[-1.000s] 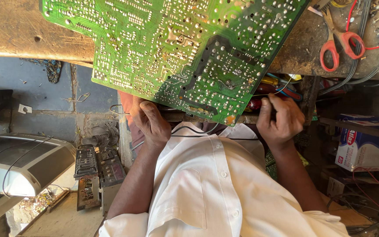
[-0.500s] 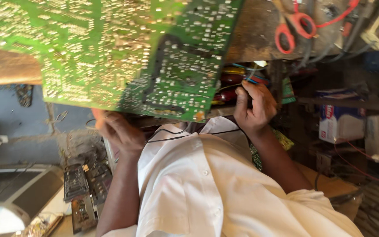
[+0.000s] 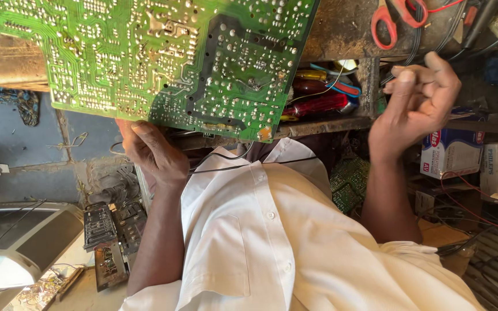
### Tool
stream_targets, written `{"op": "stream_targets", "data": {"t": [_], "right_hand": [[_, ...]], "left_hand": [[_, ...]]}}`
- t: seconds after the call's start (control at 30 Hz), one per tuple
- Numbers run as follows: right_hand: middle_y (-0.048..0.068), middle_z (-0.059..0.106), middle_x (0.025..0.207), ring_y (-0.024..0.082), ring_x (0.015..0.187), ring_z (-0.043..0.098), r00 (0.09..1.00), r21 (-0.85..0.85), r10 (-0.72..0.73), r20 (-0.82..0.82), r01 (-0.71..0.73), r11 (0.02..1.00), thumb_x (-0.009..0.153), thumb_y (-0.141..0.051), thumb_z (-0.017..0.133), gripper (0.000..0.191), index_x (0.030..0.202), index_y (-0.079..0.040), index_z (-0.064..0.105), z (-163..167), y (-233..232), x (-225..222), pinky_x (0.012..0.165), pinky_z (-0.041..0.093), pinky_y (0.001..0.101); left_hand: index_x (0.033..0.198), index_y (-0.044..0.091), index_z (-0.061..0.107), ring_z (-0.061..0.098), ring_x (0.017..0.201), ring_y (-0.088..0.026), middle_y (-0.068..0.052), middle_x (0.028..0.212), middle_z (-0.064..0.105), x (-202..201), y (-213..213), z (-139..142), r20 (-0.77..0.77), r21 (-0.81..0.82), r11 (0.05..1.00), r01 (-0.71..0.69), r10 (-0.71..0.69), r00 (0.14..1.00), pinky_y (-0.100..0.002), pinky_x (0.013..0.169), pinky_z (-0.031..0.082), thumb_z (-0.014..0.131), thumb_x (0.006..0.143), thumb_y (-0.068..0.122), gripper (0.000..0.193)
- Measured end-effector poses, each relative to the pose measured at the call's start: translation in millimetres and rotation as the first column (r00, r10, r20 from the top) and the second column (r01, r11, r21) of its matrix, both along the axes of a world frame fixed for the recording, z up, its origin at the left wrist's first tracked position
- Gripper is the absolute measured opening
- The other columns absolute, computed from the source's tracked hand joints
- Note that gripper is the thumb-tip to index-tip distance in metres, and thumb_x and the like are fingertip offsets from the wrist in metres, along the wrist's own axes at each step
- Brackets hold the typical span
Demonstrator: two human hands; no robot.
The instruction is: The person works on a large green circuit board at a cluttered repair bench, holding it steady while using a screwdriver on its components, then desolders and solders joints with a soldering iron, uses pliers on a component, flips the board over, and continues soldering on the other side.
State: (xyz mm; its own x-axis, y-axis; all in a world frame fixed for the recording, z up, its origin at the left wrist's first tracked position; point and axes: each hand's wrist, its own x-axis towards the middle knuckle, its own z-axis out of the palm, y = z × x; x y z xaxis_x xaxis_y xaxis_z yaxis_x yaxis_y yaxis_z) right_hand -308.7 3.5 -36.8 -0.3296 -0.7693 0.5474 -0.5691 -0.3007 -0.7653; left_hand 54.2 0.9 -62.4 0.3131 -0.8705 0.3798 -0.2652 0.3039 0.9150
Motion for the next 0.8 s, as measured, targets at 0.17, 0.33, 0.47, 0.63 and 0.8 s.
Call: {"op": "stream_targets", "data": {"t": [0.17, 0.33, 0.47, 0.63, 0.8], "right_hand": [[0.012, 0.070, 0.105, 0.013, 0.084, 0.062, 0.997, 0.064, 0.081, 0.010, -0.081, 0.995, 0.120, 0.000, 0.064, 0.018, 0.137, 0.000, 0.057, -7.2, 6.5, 5.0, 0.077, 0.054, 0.0251], [0.014, 0.068, 0.108, 0.019, 0.091, 0.066, 0.945, 0.176, 0.160, -0.286, -0.113, 0.978, 0.111, 0.002, 0.073, 0.019, 0.128, 0.003, 0.066, -6.0, 12.4, 28.2, 0.081, 0.054, 0.0302], [0.015, 0.069, 0.113, 0.026, 0.097, 0.068, 0.899, 0.260, 0.230, -0.372, -0.137, 0.956, 0.105, 0.001, 0.078, 0.019, 0.123, -0.001, 0.071, 4.4, 4.4, 38.2, 0.078, 0.056, 0.0321], [0.020, 0.066, 0.109, 0.041, 0.094, 0.064, 0.771, 0.416, 0.318, -0.553, -0.076, 0.906, 0.095, -0.008, 0.084, 0.032, 0.124, -0.001, 0.074, 13.3, -20.8, 46.4, 0.082, 0.053, 0.0483], [0.024, 0.066, 0.114, 0.042, 0.086, 0.066, 0.809, 0.614, 0.339, -0.480, 0.033, 0.789, 0.093, -0.015, 0.083, 0.031, 0.121, -0.003, 0.073, 15.4, -39.6, 56.5, 0.081, 0.051, 0.0510]], "left_hand": [[0.124, -0.005, 0.051, 0.048, 0.099, -0.012, -0.008, 0.108, 0.057, -1.9, 2.0, 4.0, -0.132, 0.053, 0.998, 0.016, -0.008, 0.991, -0.026, 0.091, 0.041, 0.034, 0.123, 0.040, 0.048], [0.117, -0.001, 0.049, 0.043, 0.086, -0.006, -0.001, 0.093, 0.053, -2.1, 3.6, -7.6, -0.247, 0.108, 0.994, 0.013, 0.015, 0.969, -0.022, 0.077, 0.037, 0.037, 0.121, 0.043, 0.047], [0.118, 0.000, 0.048, 0.041, 0.086, -0.006, 0.000, 0.093, 0.051, -0.3, 5.4, -19.6, -0.271, 0.067, 0.997, 0.024, -0.005, 0.963, -0.023, 0.077, 0.036, 0.038, 0.122, 0.043, 0.044], [0.125, -0.004, 0.047, 0.042, 0.093, -0.009, -0.004, 0.103, 0.049, 1.0, 7.2, -36.6, -0.192, 0.004, 1.000, 0.010, -0.009, 0.981, -0.024, 0.084, 0.035, 0.037, 0.126, 0.036, 0.041], [0.137, -0.008, 0.050, 0.042, 0.088, -0.008, 0.000, 0.097, 0.051, 2.2, -0.6, -41.1, -0.208, 0.012, 0.999, -0.036, 0.037, 0.977, -0.024, 0.075, 0.035, 0.038, 0.121, 0.032, 0.045]]}}
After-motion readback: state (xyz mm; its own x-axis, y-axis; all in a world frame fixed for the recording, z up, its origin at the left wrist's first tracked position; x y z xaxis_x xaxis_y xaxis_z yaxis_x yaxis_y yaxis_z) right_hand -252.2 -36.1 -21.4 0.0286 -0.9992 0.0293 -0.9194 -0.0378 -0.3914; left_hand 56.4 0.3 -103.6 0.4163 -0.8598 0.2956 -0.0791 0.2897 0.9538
